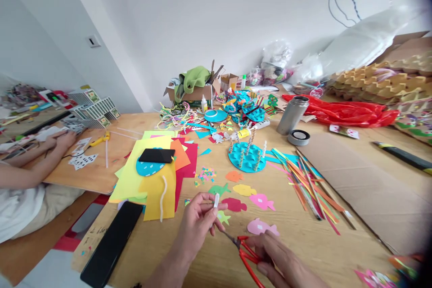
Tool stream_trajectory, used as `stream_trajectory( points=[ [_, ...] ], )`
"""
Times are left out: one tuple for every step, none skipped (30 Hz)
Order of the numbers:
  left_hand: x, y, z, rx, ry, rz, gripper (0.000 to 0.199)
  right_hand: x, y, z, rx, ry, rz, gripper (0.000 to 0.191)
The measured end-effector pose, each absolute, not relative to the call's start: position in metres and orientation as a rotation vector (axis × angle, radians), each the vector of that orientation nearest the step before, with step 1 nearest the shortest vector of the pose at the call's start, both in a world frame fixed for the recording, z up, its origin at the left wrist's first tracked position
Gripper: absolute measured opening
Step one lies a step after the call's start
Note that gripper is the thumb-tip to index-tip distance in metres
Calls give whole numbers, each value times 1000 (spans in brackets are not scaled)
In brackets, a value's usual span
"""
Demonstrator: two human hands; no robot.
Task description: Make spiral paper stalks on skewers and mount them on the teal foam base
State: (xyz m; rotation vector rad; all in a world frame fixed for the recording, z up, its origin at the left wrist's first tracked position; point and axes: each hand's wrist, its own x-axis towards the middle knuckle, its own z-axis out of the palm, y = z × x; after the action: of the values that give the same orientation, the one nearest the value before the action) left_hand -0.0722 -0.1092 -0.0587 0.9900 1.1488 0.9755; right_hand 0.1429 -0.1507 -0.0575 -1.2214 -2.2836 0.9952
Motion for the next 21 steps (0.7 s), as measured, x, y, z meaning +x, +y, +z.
stream_trajectory(
  points=[
    [-72,-109,-59,993,1149,969,34,142,-149,-52,-1213,-2242,997,18],
    [-72,-109,-60,993,1152,963,34,142,-147,-49,-1215,-2208,1000,16],
    [-73,-109,-60,995,1156,955,35,143,-145,-48,-1225,-2182,1010,13],
    [-73,-109,-60,1000,1165,948,35,144,-143,-48,-1239,-2166,1031,11],
    [-74,-109,-60,1010,1178,939,34,144,-142,-49,-1256,-2160,1063,10],
    [-74,-109,-60,1022,1195,929,33,145,-140,-50,-1275,-2162,1096,9],
    [-75,-109,-59,1036,1214,919,32,145,-138,-51,-1296,-2169,1122,8],
    [-75,-109,-58,1048,1230,910,31,145,-136,-52,-1323,-2176,1139,7],
    [-75,-109,-58,1059,1242,904,31,144,-134,-54,-1352,-2188,1156,9],
    [-75,-109,-57,1066,1246,898,30,142,-133,-54,-1381,-2204,1168,13],
    [-75,-109,-56,1070,1246,894,30,141,-131,-55,-1405,-2220,1172,17],
    [-75,-110,-55,1075,1242,890,29,139,-129,-56,-1422,-2240,1170,20],
    [-75,-110,-55,1081,1238,884,29,138,-127,-56,-1432,-2261,1164,23],
    [-75,-110,-54,1087,1235,878,28,137,-125,-56,-1430,-2281,1159,24],
    [-74,-110,-54,1094,1232,872,28,135,-124,-56,-1421,-2299,1153,25],
    [-74,-110,-53,1100,1229,865,28,135,-123,-55,-1412,-2311,1143,25],
    [-74,-110,-53,1107,1224,861,29,134,-122,-55,-1405,-2321,1135,26],
    [-73,-110,-53,1113,1217,858,30,134,-121,-55,-1402,-2329,1124,26],
    [-73,-111,-54,1118,1209,857,30,133,-120,-54,-1398,-2336,1116,27],
    [-73,-111,-54,1122,1203,856,31,133,-119,-54,-1393,-2340,1108,28],
    [-72,-111,-54,1124,1199,854,31,132,-118,-54,-1388,-2344,1101,28]
  ],
)
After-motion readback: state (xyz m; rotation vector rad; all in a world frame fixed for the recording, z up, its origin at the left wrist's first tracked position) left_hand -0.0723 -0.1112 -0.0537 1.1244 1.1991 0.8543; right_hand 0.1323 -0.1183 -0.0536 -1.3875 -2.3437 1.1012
